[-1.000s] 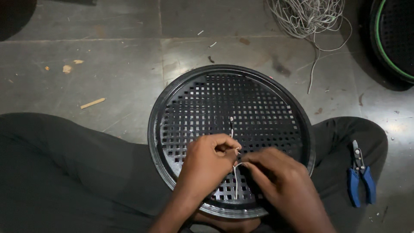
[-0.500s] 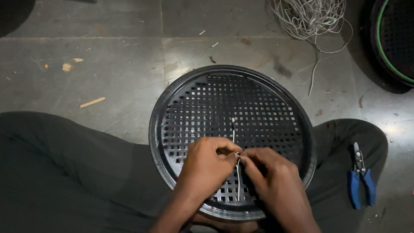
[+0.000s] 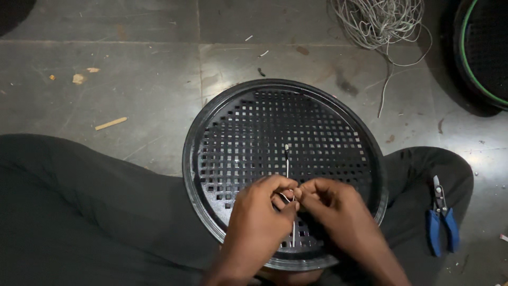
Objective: The person sits on the floor and repairs white cables by stripping the ends with pliers, twisting the exposed wires, and wrapping the connections with black electrical tape. The person handles a bundle of cables, cuts individual lengths, and secures the taped ends.
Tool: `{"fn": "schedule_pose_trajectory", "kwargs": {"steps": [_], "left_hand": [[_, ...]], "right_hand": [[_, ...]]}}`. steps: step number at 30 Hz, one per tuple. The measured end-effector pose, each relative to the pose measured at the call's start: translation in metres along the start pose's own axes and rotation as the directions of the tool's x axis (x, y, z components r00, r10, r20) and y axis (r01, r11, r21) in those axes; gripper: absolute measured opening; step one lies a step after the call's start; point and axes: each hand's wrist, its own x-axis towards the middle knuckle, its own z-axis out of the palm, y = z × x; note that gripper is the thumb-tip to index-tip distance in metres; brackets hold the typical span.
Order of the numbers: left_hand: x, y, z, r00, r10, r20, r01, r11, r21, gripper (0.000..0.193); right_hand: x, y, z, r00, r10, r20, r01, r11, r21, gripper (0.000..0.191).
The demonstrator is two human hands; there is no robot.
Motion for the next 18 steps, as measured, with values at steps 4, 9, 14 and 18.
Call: {"fn": "schedule_pose_trajectory", "kwargs": {"steps": [4, 9, 14, 18], "left_hand": [[-0.002, -0.029, -0.026, 0.997, -0.070, -0.018, 0.070, 0.998, -0.009, 0.020], [-0.012, -0.062, -0.068, 0.998, -0.003, -0.062, 0.004, 1.000, 0.010, 0.021], [-0.016, -0.070, -0.083, 0.991, 0.098, -0.089, -0.097, 0.995, 0.013, 0.018], [-0.017, -0.068, -0.079, 0.998, 0.035, -0.058, -0.033, 0.999, 0.038, 0.014]], "right_hand": [[0.017, 0.009, 0.029, 0.997, 0.040, 0.067, -0.040, 0.999, -0.010, 0.018], [0.024, 0.011, 0.082, 0.996, 0.045, 0.078, -0.044, 0.999, -0.023, 0.020], [0.021, 0.010, 0.099, 0.999, 0.018, 0.048, -0.018, 1.000, -0.001, 0.019], [0.017, 0.011, 0.098, 0.998, 0.062, 0.021, -0.061, 0.998, -0.025, 0.023]]}}
